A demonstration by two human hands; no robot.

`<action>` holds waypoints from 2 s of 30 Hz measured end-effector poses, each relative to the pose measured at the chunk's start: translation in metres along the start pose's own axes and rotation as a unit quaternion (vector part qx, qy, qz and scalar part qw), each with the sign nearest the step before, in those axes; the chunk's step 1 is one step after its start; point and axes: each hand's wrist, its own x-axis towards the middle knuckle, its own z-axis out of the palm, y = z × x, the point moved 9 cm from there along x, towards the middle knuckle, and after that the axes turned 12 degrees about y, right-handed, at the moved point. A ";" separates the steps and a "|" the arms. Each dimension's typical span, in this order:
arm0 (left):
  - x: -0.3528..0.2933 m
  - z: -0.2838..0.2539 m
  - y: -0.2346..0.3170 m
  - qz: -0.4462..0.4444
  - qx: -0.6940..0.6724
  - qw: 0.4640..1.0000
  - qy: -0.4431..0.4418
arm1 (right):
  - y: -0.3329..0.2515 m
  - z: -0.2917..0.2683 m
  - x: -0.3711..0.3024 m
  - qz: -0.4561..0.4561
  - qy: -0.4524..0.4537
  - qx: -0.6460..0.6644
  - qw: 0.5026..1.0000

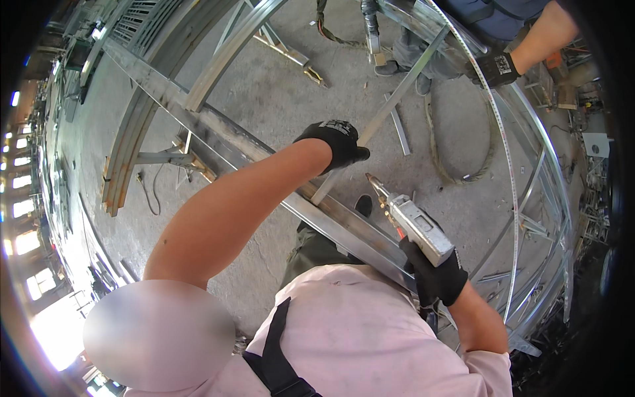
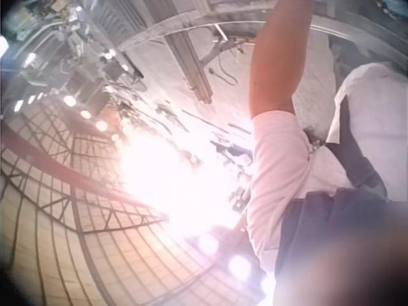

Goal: The person aligns metal bars on a frame, measures with a tape measure, and uses a handheld welding tool to tack weld joints. The person repeats measuring and welding steps on different sections of the frame.

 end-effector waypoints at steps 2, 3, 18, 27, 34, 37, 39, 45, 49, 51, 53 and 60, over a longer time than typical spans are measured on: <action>0.003 0.002 0.000 0.009 0.013 1.000 0.005 | 0.008 0.009 0.015 -0.043 -0.002 -0.045 0.998; 0.004 0.003 0.000 0.010 0.005 1.000 0.009 | 0.014 0.011 0.020 -0.044 0.000 -0.041 0.998; 0.003 0.004 0.000 -0.005 -0.004 1.000 0.007 | -0.018 0.036 0.045 -0.159 -0.047 -0.072 0.983; 0.007 0.004 0.003 -0.017 0.011 1.000 -0.005 | -0.014 0.039 0.050 -0.168 -0.058 -0.073 0.981; 0.008 0.003 0.003 -0.061 -0.004 0.997 -0.055 | 0.008 0.029 0.053 -0.139 -0.063 -0.068 0.986; 0.008 -0.001 0.004 -0.058 -0.006 0.998 -0.037 | 0.019 0.025 0.054 -0.122 -0.059 -0.046 0.990; 0.008 -0.005 0.005 -0.051 -0.005 0.998 -0.020 | 0.023 0.021 0.054 -0.124 -0.051 -0.042 0.990; 0.005 -0.007 0.012 -0.021 0.023 0.999 -0.042 | 0.035 0.020 0.053 -0.067 -0.070 -0.066 0.993; 0.006 -0.010 0.015 0.014 0.030 0.999 -0.013 | 0.025 0.024 0.049 -0.062 -0.073 -0.063 0.993; 0.006 -0.010 0.017 0.036 0.040 0.999 -0.005 | 0.022 0.024 0.048 -0.035 -0.074 -0.041 0.996; 0.007 -0.010 0.021 0.058 0.053 0.997 -0.007 | 0.026 0.026 0.048 0.008 -0.084 -0.059 0.995; 0.003 0.000 0.024 0.101 0.053 0.993 -0.022 | 0.014 0.035 0.050 -0.058 -0.097 -0.066 0.991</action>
